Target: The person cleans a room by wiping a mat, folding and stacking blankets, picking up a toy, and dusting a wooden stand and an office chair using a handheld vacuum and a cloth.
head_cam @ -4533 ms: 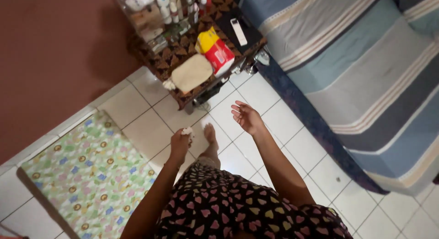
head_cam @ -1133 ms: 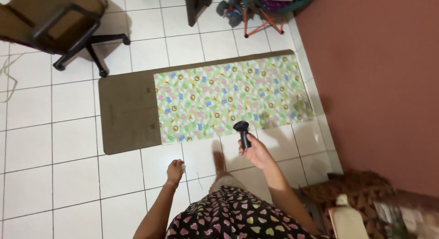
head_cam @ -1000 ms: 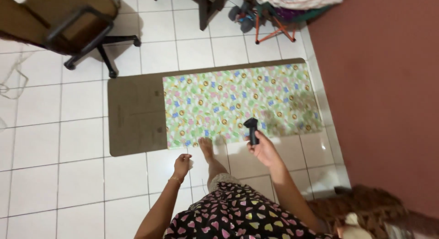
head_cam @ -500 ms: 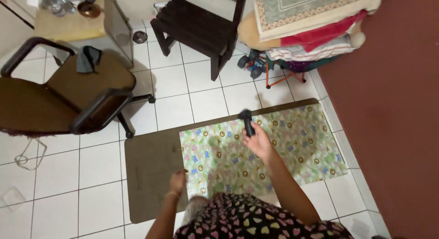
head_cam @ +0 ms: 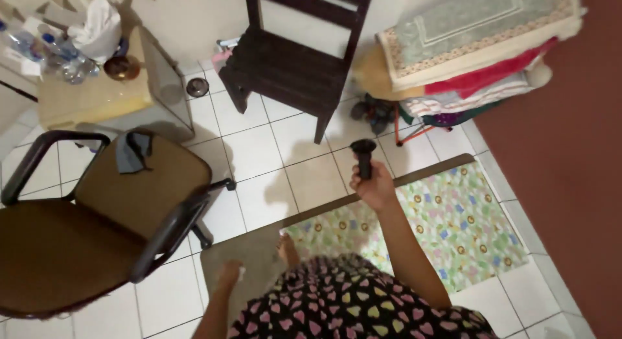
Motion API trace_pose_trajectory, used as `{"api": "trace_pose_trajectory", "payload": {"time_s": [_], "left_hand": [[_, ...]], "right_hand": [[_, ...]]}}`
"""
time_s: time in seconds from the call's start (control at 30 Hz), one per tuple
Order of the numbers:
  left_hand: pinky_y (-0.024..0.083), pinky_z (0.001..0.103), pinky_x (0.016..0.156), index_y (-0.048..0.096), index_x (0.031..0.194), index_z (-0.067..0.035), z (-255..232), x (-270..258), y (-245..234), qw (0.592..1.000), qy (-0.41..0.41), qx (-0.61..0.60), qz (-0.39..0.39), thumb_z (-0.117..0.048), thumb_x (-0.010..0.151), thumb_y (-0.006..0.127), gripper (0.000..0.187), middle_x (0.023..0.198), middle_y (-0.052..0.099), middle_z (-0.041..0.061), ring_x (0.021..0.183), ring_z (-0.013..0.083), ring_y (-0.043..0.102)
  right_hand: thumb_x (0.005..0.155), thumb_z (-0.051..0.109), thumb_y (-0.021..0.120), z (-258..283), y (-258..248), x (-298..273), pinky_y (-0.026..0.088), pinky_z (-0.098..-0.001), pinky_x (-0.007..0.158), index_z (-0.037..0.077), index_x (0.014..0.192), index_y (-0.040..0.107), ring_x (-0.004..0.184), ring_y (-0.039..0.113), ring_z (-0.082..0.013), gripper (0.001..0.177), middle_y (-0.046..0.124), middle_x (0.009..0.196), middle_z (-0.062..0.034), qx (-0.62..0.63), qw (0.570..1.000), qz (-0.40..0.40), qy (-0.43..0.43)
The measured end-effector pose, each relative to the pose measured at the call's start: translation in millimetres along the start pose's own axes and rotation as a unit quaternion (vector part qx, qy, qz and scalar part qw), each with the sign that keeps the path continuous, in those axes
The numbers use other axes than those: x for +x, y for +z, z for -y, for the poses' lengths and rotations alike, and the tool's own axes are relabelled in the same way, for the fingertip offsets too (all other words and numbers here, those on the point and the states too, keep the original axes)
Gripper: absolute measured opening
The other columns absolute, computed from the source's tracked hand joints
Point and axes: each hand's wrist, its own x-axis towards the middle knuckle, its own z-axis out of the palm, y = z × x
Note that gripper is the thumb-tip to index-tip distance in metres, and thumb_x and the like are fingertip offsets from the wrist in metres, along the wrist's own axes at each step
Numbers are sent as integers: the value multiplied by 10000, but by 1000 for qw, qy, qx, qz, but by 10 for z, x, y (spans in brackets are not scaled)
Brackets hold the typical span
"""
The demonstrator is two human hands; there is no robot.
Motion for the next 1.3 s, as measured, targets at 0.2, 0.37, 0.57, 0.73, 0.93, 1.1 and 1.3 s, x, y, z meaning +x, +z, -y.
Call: {"api": "trace_pose_trajectory", "payload": {"time_s": [0.2,0.37,0.57,0.73,0.93,1.1,1.3], "left_hand": [[465,473,1082,737,1247,-215,-192,903,-1592,981,-76,-172,-34,-456,939,541,437,1327,701,59,1269,321,633],[477,490,1087,747,1243,-183,-911,1956,-2404,965,-19,-249,-83,-448,987,577,405,1262,719,151,1253,367,628],[542,500,975,717,1253,-135,-2204,2575,-3696,949,129,-279,-70,-321,1027,580,323,1165,741,225,1125,410,690],[524,543,990,689,1215,-26,-3098,3288,-4827,932,284,-212,-70,-245,1051,512,325,1186,695,292,1151,470,654],[577,465,914,695,1249,-123,-3872,4273,-5947,924,337,-88,-159,-291,1052,560,292,1160,705,186,1074,364,707],[612,427,801,666,1289,-134,-4597,4459,-6954,873,425,-26,-236,-206,1051,568,268,1168,608,156,973,359,719],[624,307,670,510,1497,-304,-5616,5073,-7826,768,525,185,-318,-227,1046,572,461,1304,517,92,779,202,736]], "right_hand": [[961,367,567,105,428,1026,507,-359,667,88,1318,576,688,575,-212,453,593,890,-86,-17,998,-22,-58],[990,367,489,258,705,1804,509,-359,676,77,1351,552,719,548,-208,467,571,920,-92,-53,988,-99,-102],[1008,360,583,803,679,2981,544,-323,600,47,1139,627,624,622,-196,343,647,842,-101,-100,978,-123,-138],[953,469,636,1555,1173,3721,459,-308,532,100,1038,605,570,511,-178,380,553,771,-57,-23,975,-134,-173],[938,528,554,2345,1172,4583,266,-334,399,107,861,537,415,311,-184,429,295,552,2,-163,929,-262,-207],[1040,368,581,2858,1390,5090,429,-265,394,205,1262,496,494,496,-159,288,525,687,-66,-397,770,-387,-314],[1029,395,560,3339,1922,5602,464,-552,1065,305,1367,497,1190,614,-467,356,671,1262,-205,-628,556,-467,-280]]}}
